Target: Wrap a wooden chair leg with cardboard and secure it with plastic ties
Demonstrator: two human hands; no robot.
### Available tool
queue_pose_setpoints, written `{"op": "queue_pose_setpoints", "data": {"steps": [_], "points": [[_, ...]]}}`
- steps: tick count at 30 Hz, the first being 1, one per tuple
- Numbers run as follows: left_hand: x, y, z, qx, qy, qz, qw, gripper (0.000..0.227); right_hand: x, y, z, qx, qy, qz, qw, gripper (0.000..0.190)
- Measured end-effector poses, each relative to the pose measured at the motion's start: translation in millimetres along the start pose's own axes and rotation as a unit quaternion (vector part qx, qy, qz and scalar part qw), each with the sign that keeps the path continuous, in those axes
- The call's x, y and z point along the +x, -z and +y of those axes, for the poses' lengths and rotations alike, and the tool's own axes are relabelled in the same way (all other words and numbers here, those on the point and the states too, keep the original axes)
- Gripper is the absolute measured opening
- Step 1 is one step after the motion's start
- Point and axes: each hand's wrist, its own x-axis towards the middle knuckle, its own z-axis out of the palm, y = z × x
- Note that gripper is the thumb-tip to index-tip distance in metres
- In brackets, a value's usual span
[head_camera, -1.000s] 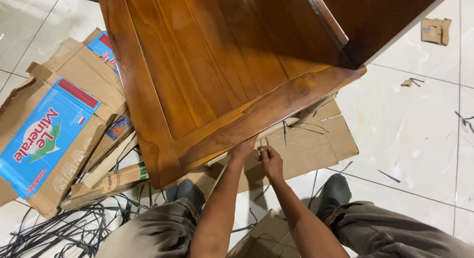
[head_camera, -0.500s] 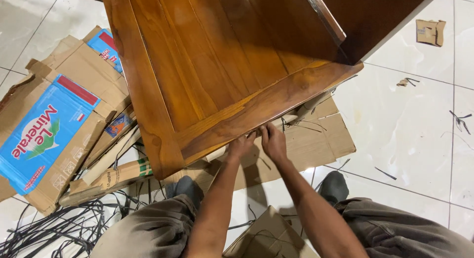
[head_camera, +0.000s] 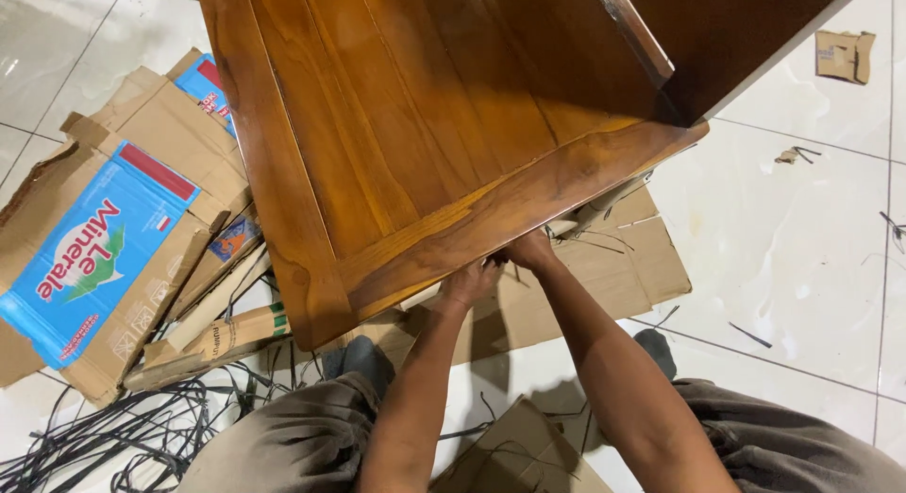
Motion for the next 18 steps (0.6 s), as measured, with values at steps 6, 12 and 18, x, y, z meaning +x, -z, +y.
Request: {"op": "queue_pose_setpoints", "data": {"steps": [6, 12, 18], "points": [[23.3, 58.3, 35.9, -0.068, 0.071, -0.132, 0.986, 0.035, 3.6, 9.5, -2.9, 0.151, -0.052, 0.0, 0.987, 0.038], [14.0, 19.9, 4.8, 0.102, -0.066, -0.054, 0.991, 0.03, -8.3, 9.7, 6.2, 0.259, -0.044, 0.066, 0.963, 0.04], [28.9, 29.2, 20.5, 0.139, -0.113, -0.009, 0.984, 0.024, -85.2, 5.9, -11.2, 0.144, 0.022, 0.245, 0.959, 0.036]]}}
